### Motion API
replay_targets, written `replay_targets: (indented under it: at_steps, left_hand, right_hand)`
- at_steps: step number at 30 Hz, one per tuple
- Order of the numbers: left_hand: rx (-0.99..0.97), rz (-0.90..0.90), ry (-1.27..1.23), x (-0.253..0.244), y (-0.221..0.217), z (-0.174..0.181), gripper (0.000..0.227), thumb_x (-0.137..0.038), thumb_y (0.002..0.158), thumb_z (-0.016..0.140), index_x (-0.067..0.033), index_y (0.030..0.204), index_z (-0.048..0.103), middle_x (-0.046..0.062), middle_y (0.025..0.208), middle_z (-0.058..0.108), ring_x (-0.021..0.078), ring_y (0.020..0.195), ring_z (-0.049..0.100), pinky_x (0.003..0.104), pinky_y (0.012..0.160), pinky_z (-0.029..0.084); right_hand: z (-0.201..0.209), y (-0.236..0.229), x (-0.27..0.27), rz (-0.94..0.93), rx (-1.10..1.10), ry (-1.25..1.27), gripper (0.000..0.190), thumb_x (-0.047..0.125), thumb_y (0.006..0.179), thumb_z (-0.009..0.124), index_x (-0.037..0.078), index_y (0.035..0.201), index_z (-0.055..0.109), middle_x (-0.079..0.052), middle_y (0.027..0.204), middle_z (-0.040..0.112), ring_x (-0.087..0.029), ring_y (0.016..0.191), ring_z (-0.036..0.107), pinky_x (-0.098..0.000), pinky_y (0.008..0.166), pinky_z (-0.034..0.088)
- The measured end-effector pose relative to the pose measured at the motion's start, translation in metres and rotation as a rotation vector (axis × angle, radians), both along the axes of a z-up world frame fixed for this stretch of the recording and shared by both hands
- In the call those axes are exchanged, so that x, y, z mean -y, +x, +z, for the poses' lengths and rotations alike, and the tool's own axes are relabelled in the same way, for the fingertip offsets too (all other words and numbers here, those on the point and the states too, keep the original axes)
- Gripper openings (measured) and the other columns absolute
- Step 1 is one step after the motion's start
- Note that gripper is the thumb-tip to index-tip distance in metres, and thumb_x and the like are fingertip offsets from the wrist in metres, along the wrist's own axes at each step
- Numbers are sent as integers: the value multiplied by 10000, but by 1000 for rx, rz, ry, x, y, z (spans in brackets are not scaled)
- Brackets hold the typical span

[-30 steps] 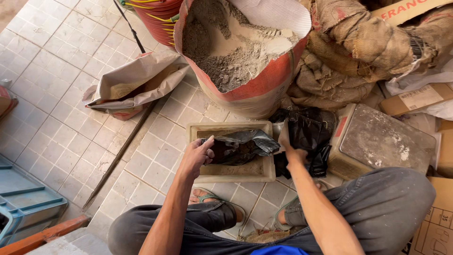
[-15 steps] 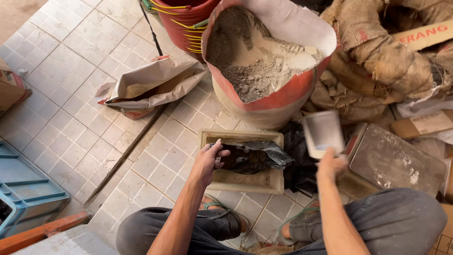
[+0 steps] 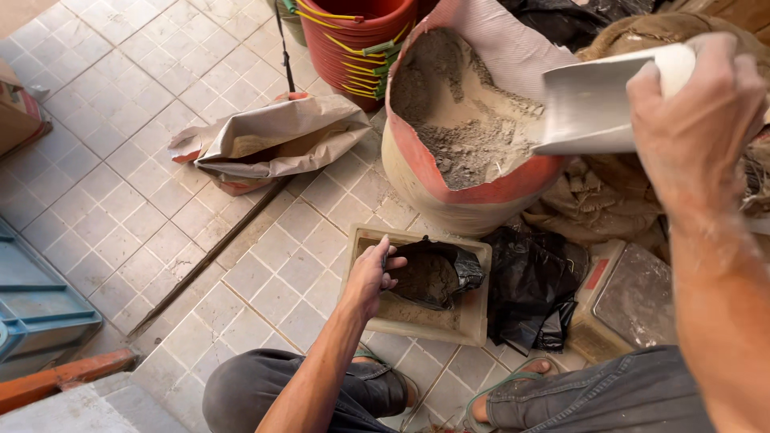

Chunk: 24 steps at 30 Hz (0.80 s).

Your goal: The person uses a scoop to transfer grey powder from a large bag into a black plastic bag and then ties the plastic bag closed by hand.

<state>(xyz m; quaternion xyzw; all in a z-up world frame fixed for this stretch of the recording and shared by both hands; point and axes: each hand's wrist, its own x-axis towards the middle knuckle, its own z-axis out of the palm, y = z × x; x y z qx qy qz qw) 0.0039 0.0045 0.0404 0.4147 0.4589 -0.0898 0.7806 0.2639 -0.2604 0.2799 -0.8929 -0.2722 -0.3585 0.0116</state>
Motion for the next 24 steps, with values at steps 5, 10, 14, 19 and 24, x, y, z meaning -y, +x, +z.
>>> replay_targets:
  at_steps: [5, 10, 14, 19, 24]
  left_hand:
    - [-20, -15, 15, 4, 2, 3, 401, -517, 1015, 603, -123, 1074, 649, 162, 1055, 783, 116, 532, 349, 304, 690, 416]
    - [-17, -31, 10, 3, 3, 0, 352, -486, 1016, 616, -137, 1052, 630, 138, 1047, 778, 127, 556, 369, 332, 761, 441]
    - [-17, -30, 5, 4, 5, 0, 329, -485, 1007, 636, -161, 1036, 592, 120, 1026, 768, 143, 663, 428, 332, 749, 431]
    - [6, -30, 42, 9, 7, -5, 342, -475, 1008, 649, -204, 921, 460, 74, 978, 707, 126, 1027, 675, 349, 773, 432]
    - [-13, -59, 69, 9, 11, 3, 366, -464, 999, 636, -169, 927, 431, 151, 1010, 769, 177, 986, 590, 362, 776, 437]
  right_hand:
    - [-12, 61, -10, -212, -97, -241, 383, 330, 1202, 781, -47, 1236, 724, -217, 986, 724, -298, 889, 670, -412, 636, 541]
    - [-34, 73, -38, -288, -294, -127, 408, 341, 1186, 723, -51, 1091, 659, -261, 950, 711, -400, 887, 687, -555, 677, 572]
    - [-65, 73, -73, -240, -503, 82, 206, 169, 1144, 673, -37, 1142, 655, -160, 948, 669, -262, 770, 673, -366, 573, 594]
    - [-121, 89, -105, -194, -423, 73, 524, 197, 1150, 620, -206, 1473, 535, -97, 833, 718, -227, 686, 704, -325, 520, 596]
    - [-128, 92, -93, -78, -457, 218, 231, 212, 1119, 689, -15, 1086, 667, -130, 859, 723, -262, 713, 712, -359, 506, 598]
